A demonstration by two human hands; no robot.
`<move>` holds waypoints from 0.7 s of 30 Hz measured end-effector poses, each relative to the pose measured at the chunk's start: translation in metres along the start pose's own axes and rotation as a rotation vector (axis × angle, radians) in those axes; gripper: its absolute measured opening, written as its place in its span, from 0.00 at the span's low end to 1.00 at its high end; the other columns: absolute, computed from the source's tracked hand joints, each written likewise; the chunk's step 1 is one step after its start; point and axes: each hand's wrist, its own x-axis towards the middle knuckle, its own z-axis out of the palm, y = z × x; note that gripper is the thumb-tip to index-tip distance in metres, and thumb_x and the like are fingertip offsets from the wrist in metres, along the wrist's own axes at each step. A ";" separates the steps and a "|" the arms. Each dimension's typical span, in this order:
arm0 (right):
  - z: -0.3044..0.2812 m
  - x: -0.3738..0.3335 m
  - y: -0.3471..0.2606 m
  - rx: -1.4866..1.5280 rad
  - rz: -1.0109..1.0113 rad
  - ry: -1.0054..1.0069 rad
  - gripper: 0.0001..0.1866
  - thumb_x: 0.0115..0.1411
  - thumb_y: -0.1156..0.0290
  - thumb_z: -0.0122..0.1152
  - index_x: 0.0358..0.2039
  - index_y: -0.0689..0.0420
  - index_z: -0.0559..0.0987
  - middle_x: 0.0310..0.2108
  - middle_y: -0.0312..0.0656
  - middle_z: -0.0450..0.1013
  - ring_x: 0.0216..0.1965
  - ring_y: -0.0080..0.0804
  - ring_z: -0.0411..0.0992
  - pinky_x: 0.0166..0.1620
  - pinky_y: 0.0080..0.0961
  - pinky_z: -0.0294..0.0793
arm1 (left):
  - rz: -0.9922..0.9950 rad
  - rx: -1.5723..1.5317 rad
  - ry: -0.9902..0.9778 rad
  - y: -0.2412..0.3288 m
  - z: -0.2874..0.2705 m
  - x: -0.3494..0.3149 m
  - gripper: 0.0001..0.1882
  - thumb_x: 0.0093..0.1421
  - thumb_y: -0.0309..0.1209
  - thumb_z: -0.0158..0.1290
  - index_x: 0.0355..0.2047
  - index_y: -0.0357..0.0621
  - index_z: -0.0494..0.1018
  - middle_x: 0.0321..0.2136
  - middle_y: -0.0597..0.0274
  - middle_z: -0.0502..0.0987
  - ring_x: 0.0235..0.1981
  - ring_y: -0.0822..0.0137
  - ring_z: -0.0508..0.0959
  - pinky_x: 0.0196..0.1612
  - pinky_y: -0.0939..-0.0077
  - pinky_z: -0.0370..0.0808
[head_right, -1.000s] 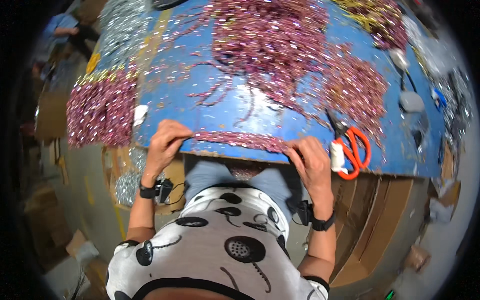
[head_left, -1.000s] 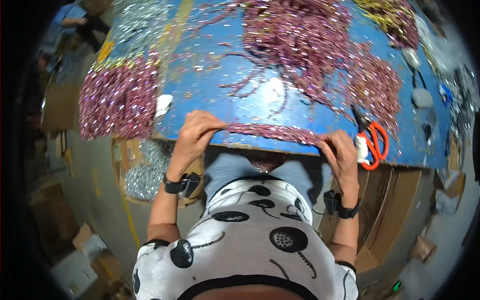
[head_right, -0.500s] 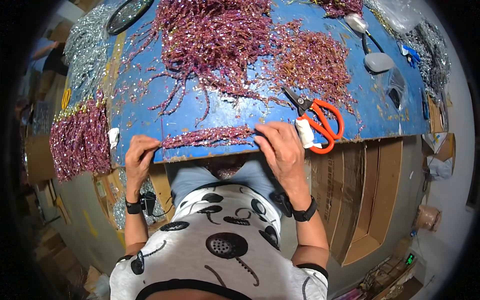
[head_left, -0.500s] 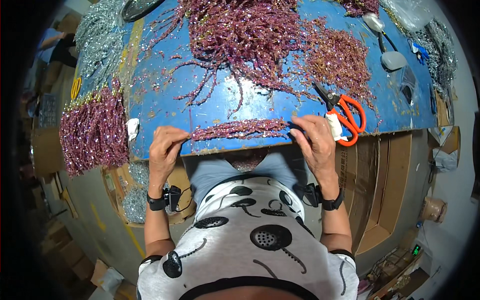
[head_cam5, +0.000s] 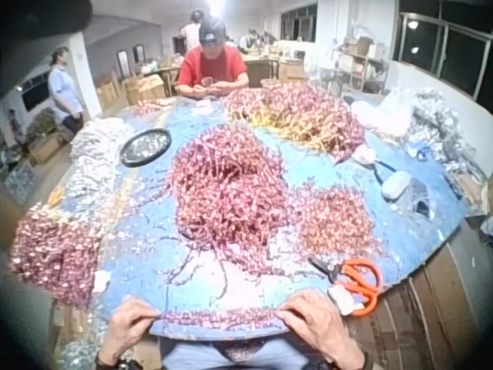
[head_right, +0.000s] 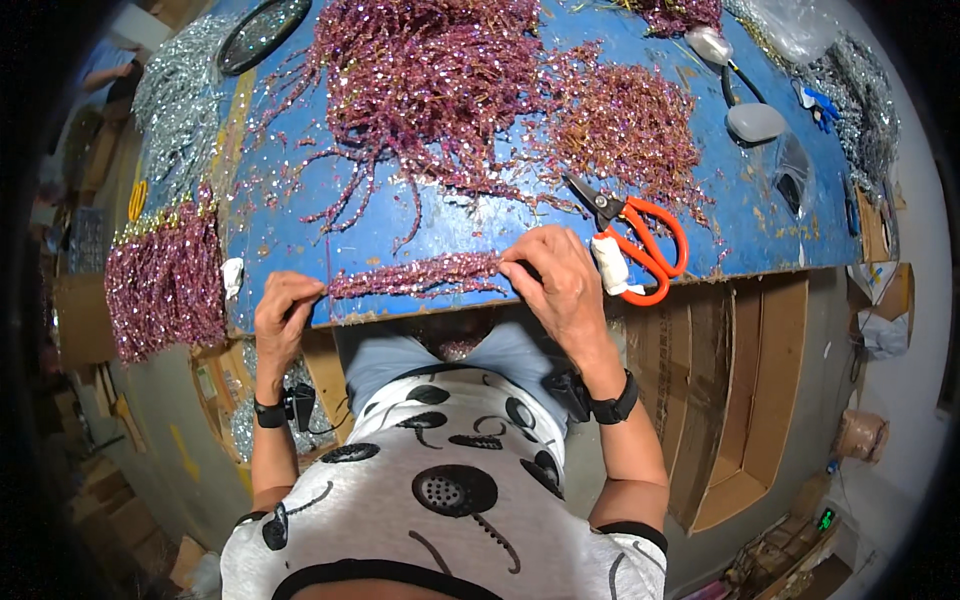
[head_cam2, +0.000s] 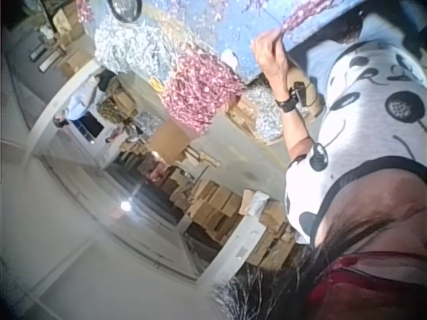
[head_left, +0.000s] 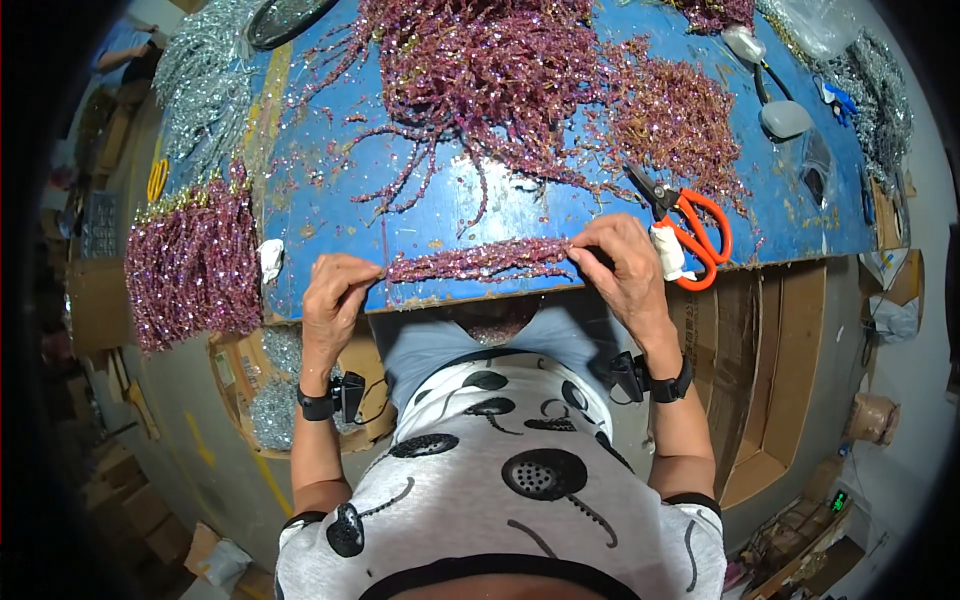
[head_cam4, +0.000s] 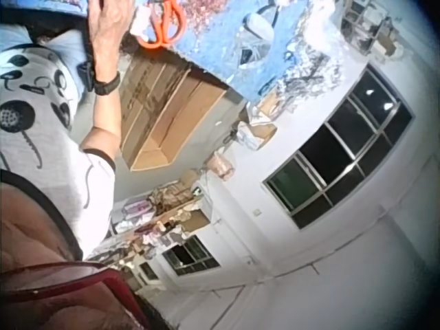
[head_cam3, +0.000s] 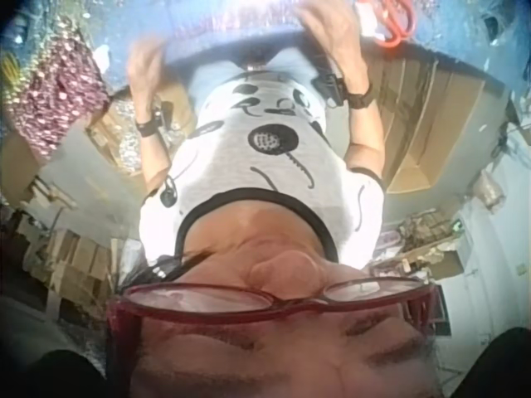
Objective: Trimming excess material from pink sparkly tinsel garlands using scissors.
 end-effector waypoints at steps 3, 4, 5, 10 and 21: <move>-0.005 -0.003 0.000 -0.017 0.030 0.055 0.07 0.50 0.76 0.68 0.31 0.56 0.80 0.32 0.39 0.73 0.36 0.38 0.72 0.39 0.32 0.71 | 0.015 0.001 0.008 0.000 0.000 0.000 0.11 0.51 0.16 0.56 0.34 0.42 0.79 0.32 0.59 0.80 0.37 0.59 0.76 0.45 0.67 0.68; -0.005 -0.004 0.000 -0.025 0.044 0.056 0.07 0.51 0.77 0.67 0.31 0.57 0.79 0.32 0.40 0.73 0.36 0.38 0.72 0.39 0.32 0.71 | 0.015 0.000 0.006 0.000 0.000 0.000 0.11 0.51 0.16 0.56 0.34 0.42 0.79 0.32 0.59 0.80 0.37 0.59 0.76 0.45 0.67 0.68; -0.006 -0.006 -0.001 -0.025 0.046 0.056 0.07 0.51 0.77 0.67 0.31 0.57 0.79 0.32 0.40 0.73 0.36 0.38 0.72 0.39 0.32 0.71 | 0.015 0.004 0.008 0.000 0.000 0.001 0.11 0.51 0.15 0.56 0.34 0.42 0.79 0.32 0.59 0.80 0.37 0.59 0.76 0.45 0.67 0.68; -0.018 -0.023 -0.013 -0.029 0.026 0.066 0.11 0.49 0.72 0.71 0.32 0.58 0.78 0.31 0.41 0.73 0.34 0.40 0.72 0.38 0.33 0.71 | 0.007 -0.010 0.017 0.000 0.000 0.000 0.12 0.50 0.15 0.56 0.34 0.41 0.78 0.32 0.59 0.80 0.37 0.60 0.76 0.45 0.68 0.68; -0.008 -0.028 -0.014 -0.088 0.101 0.116 0.07 0.51 0.75 0.68 0.32 0.57 0.79 0.29 0.41 0.73 0.33 0.40 0.72 0.37 0.34 0.71 | 0.021 0.007 0.020 0.003 0.000 0.001 0.12 0.50 0.15 0.57 0.35 0.41 0.78 0.33 0.60 0.80 0.36 0.61 0.75 0.43 0.69 0.68</move>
